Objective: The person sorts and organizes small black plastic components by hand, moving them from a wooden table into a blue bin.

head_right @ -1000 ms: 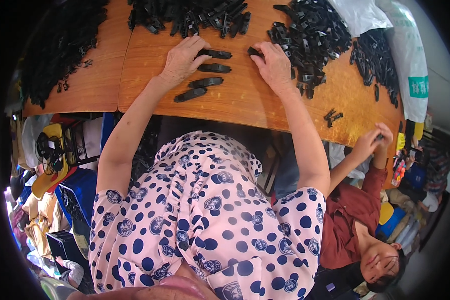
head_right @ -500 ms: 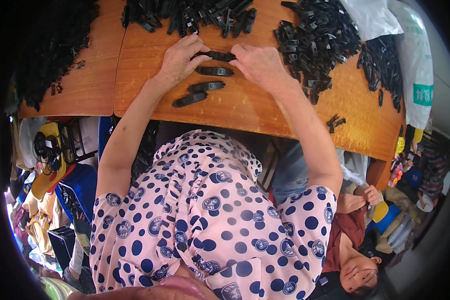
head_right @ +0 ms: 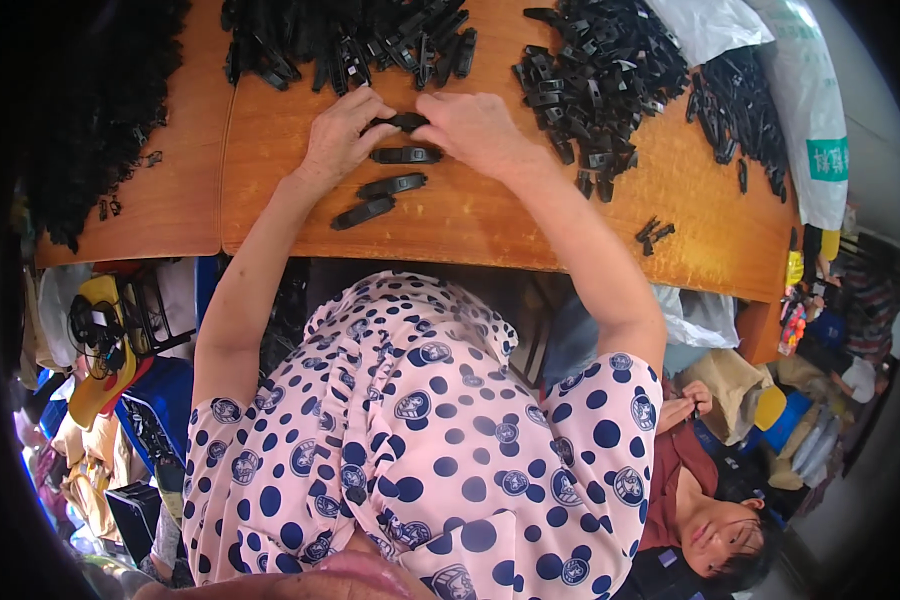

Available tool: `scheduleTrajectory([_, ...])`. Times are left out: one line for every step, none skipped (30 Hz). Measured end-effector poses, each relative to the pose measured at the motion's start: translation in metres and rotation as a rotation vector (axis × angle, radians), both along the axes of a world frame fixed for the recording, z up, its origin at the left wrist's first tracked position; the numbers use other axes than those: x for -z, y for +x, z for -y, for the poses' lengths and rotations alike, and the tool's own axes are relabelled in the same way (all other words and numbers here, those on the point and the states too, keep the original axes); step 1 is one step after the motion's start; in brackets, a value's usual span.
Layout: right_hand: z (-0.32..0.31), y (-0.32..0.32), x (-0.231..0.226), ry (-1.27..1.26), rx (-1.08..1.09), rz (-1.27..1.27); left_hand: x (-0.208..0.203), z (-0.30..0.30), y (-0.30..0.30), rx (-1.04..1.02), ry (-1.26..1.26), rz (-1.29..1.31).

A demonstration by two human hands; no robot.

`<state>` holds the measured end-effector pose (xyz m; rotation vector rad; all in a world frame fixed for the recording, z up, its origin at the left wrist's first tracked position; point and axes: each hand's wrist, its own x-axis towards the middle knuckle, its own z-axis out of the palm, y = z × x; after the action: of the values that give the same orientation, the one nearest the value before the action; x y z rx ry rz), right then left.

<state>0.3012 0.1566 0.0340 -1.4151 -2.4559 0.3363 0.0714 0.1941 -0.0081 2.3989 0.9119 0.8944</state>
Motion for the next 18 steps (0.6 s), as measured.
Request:
scheduleTrajectory([-0.001, 0.009, -0.002, 0.014, -0.049, 0.022, -0.003, 0.001, 0.0, 0.003, -0.032, -0.023])
scheduleTrajectory([0.0, 0.021, -0.008, 0.084, 0.004, 0.074, -0.005, 0.001, 0.001, 0.007, -0.063, -0.046])
scheduleTrajectory([0.003, 0.035, -0.016, 0.151, 0.058, 0.128, -0.009, -0.002, 0.002, 0.008, -0.053, -0.052])
scheduleTrajectory([0.006, 0.05, -0.023, 0.205, 0.103, 0.227, -0.014, -0.005, 0.005, -0.006, -0.058, -0.069])
scheduleTrajectory([0.009, 0.063, -0.027, 0.257, 0.148, 0.326, -0.016, -0.009, 0.008, -0.02, -0.064, -0.085])
scheduleTrajectory([0.012, 0.075, -0.025, 0.225, 0.211, 0.433, -0.017, -0.015, 0.015, -0.014, -0.054, -0.091])
scheduleTrajectory([0.012, 0.086, -0.022, 0.169, 0.247, 0.514, -0.017, -0.025, 0.023, -0.023, 0.072, -0.127])
scheduleTrajectory([0.01, 0.09, -0.016, 0.169, 0.271, 0.482, -0.017, -0.034, 0.029, -0.031, 0.198, -0.16])
scheduleTrajectory([0.009, 0.093, -0.01, 0.167, 0.296, 0.449, -0.016, -0.043, 0.035, -0.024, 0.208, -0.162])
scheduleTrajectory([0.006, 0.094, -0.01, 0.177, 0.3, 0.447, -0.015, -0.051, 0.039, -0.014, 0.281, -0.261])
scheduleTrajectory([0.003, 0.095, -0.011, 0.191, 0.297, 0.458, -0.015, -0.058, 0.042, -0.005, 0.355, -0.36])
scheduleTrajectory([0.002, 0.095, -0.008, 0.196, 0.299, 0.464, -0.019, -0.064, 0.043, 0.026, 0.408, -0.448])
scheduleTrajectory([0.0, 0.096, -0.006, 0.201, 0.3, 0.47, -0.021, -0.067, 0.047, 0.031, 0.414, -0.454])
scheduleTrajectory([-0.001, 0.097, -0.004, 0.207, 0.3, 0.476, -0.023, -0.07, 0.051, 0.022, 0.429, -0.544])
scheduleTrajectory([-0.002, 0.097, -0.003, 0.212, 0.301, 0.484, -0.025, -0.069, 0.054, 0.012, 0.444, -0.632])
scheduleTrajectory([-0.004, 0.099, -0.001, 0.214, 0.308, 0.478, -0.027, -0.068, 0.056, 0.017, 0.45, -0.636])
scheduleTrajectory([-0.007, 0.1, 0.001, 0.213, 0.29, 0.475, -0.029, -0.066, 0.057, 0.055, 0.457, -0.659])
scheduleTrajectory([-0.009, 0.102, 0.001, 0.214, 0.27, 0.475, -0.03, -0.065, 0.058, 0.092, 0.466, -0.68])
